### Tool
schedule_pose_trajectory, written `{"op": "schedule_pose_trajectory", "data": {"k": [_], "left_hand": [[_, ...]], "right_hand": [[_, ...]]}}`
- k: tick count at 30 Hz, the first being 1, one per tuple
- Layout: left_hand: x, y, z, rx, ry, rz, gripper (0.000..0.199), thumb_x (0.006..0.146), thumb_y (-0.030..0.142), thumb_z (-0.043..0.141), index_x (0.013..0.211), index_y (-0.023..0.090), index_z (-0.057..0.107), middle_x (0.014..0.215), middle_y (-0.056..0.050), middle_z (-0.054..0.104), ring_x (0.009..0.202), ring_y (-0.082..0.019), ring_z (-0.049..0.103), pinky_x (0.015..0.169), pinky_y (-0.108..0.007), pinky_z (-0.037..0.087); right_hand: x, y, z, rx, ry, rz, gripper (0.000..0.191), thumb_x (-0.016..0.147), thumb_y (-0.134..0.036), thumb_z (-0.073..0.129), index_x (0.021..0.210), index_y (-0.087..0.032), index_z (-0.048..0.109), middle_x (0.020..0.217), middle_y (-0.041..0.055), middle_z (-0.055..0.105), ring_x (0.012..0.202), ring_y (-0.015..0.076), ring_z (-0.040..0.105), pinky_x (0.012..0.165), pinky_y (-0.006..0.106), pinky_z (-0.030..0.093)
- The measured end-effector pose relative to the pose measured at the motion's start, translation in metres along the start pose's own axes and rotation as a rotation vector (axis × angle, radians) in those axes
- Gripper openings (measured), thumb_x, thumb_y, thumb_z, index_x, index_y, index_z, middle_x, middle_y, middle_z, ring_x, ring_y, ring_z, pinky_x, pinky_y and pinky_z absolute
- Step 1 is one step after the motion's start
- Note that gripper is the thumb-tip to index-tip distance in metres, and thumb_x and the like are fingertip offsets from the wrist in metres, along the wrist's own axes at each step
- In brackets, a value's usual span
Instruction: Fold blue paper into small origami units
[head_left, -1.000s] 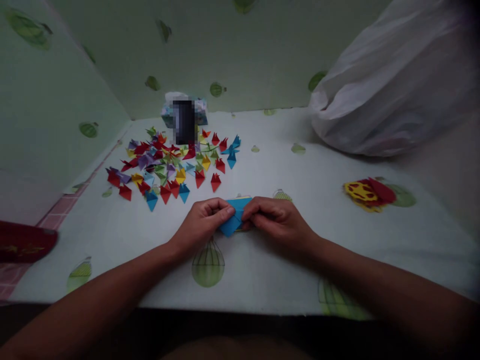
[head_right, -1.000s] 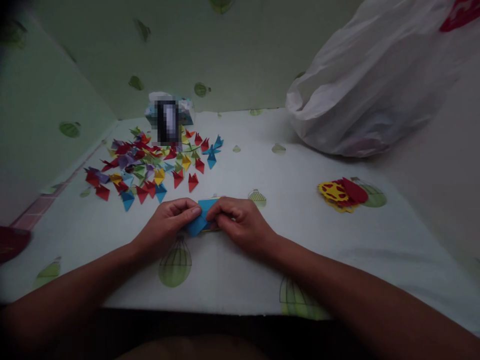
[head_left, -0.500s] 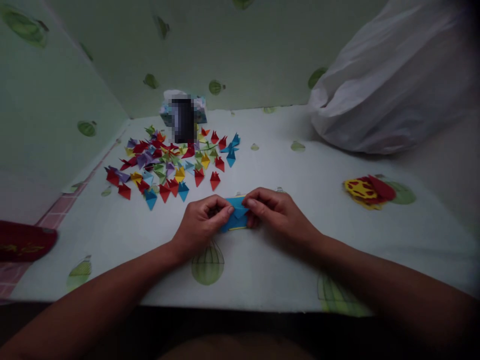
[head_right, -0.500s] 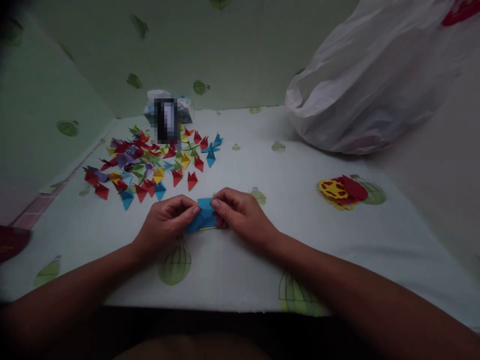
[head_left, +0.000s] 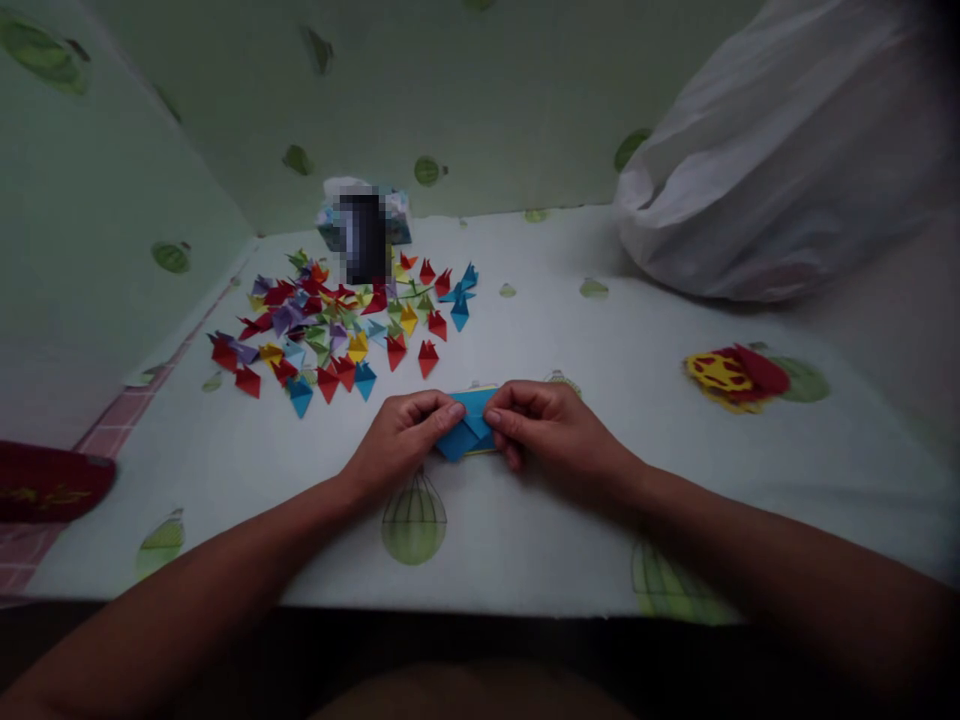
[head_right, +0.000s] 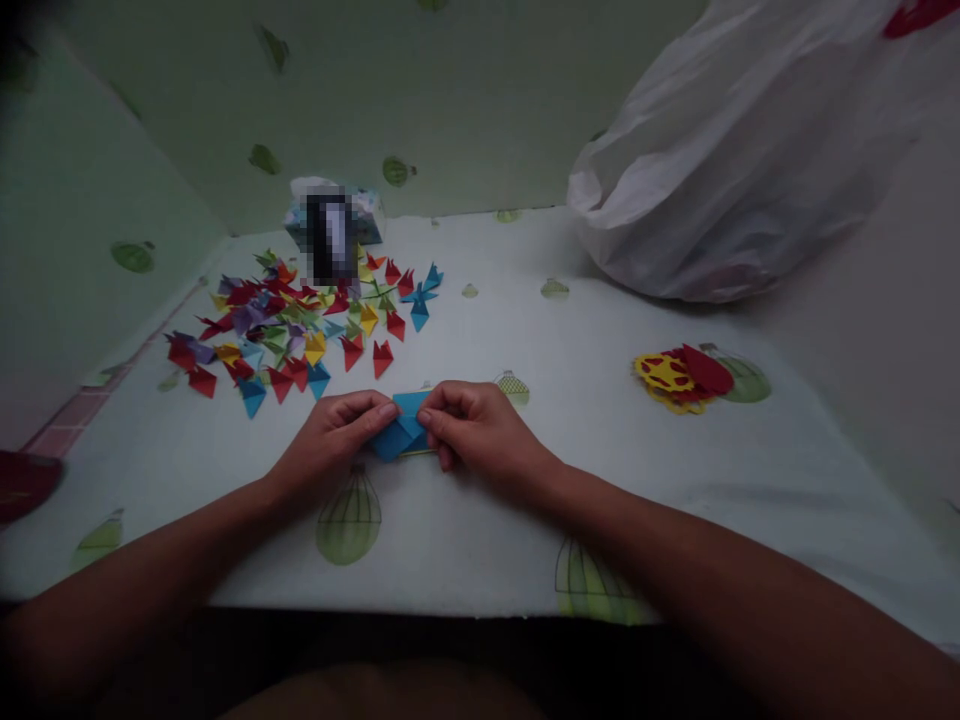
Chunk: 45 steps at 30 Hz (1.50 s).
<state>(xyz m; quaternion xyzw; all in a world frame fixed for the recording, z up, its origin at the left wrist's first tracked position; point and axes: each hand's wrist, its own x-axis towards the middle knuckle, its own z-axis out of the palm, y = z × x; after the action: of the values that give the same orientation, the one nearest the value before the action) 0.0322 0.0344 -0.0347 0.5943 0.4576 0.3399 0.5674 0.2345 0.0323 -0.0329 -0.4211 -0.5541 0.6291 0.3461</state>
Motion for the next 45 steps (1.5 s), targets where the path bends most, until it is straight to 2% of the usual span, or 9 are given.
{"op": "schedule_pose_trajectory", "data": {"k": [15, 23, 28, 34, 38, 45], "left_hand": [[0.0008, 0.0027, 0.0031, -0.051, 0.004, -0.038, 0.021, 0.082, 0.036, 0.071, 0.079, 0.015, 0.07, 0.069, 0.001, 0.062, 0.061, -0.009, 0.05, 0.058, -0.021, 0.04], [-0.0017, 0.0028, 0.0052, 0.125, 0.053, 0.025, 0.019, 0.083, 0.033, 0.067, 0.077, 0.014, 0.066, 0.067, 0.001, 0.058, 0.06, -0.01, 0.049, 0.057, -0.022, 0.039], [-0.0029, 0.0046, 0.0053, 0.202, 0.012, 0.06, 0.019, 0.084, 0.031, 0.065, 0.077, 0.014, 0.067, 0.066, 0.001, 0.058, 0.06, -0.01, 0.048, 0.056, -0.023, 0.038], [-0.0011, 0.0027, 0.0041, -0.026, -0.027, 0.006, 0.018, 0.081, 0.032, 0.073, 0.087, 0.015, 0.07, 0.074, 0.0, 0.065, 0.066, -0.011, 0.056, 0.062, -0.022, 0.045], [-0.0003, 0.0016, 0.0039, -0.093, -0.008, -0.043, 0.018, 0.077, 0.029, 0.076, 0.086, 0.014, 0.068, 0.073, 0.0, 0.065, 0.065, -0.01, 0.056, 0.061, -0.022, 0.045], [-0.0033, 0.0028, 0.0071, -0.038, 0.017, 0.0, 0.017, 0.078, 0.03, 0.073, 0.081, 0.014, 0.066, 0.069, 0.001, 0.062, 0.061, -0.01, 0.053, 0.057, -0.021, 0.042]], "right_hand": [[-0.0034, -0.0019, 0.0016, -0.253, 0.05, -0.165, 0.016, 0.089, -0.024, 0.057, 0.074, -0.017, 0.06, 0.055, -0.0037, 0.056, 0.047, 0.0097, 0.051, 0.049, 0.024, 0.04], [-0.0015, -0.0017, -0.0007, -0.227, -0.016, -0.092, 0.019, 0.09, -0.033, 0.059, 0.08, -0.017, 0.062, 0.057, -0.0024, 0.057, 0.052, 0.0124, 0.054, 0.052, 0.026, 0.042], [0.0002, -0.0015, -0.0018, -0.317, 0.0, -0.248, 0.019, 0.086, -0.03, 0.065, 0.073, -0.016, 0.068, 0.072, 0.0017, 0.062, 0.068, 0.0136, 0.055, 0.063, 0.027, 0.041], [-0.0009, -0.0015, -0.003, -0.16, -0.014, -0.021, 0.026, 0.088, -0.036, 0.061, 0.072, -0.016, 0.064, 0.052, -0.0045, 0.05, 0.048, 0.0094, 0.043, 0.049, 0.024, 0.032], [-0.0006, -0.0006, -0.0036, -0.131, -0.021, 0.001, 0.027, 0.087, -0.038, 0.063, 0.071, -0.017, 0.062, 0.051, -0.0043, 0.052, 0.047, 0.0093, 0.044, 0.048, 0.023, 0.033], [0.0003, 0.002, -0.0062, -0.114, -0.093, -0.003, 0.032, 0.092, -0.041, 0.06, 0.07, -0.017, 0.06, 0.053, -0.0037, 0.054, 0.048, 0.0084, 0.046, 0.049, 0.022, 0.033]]}}
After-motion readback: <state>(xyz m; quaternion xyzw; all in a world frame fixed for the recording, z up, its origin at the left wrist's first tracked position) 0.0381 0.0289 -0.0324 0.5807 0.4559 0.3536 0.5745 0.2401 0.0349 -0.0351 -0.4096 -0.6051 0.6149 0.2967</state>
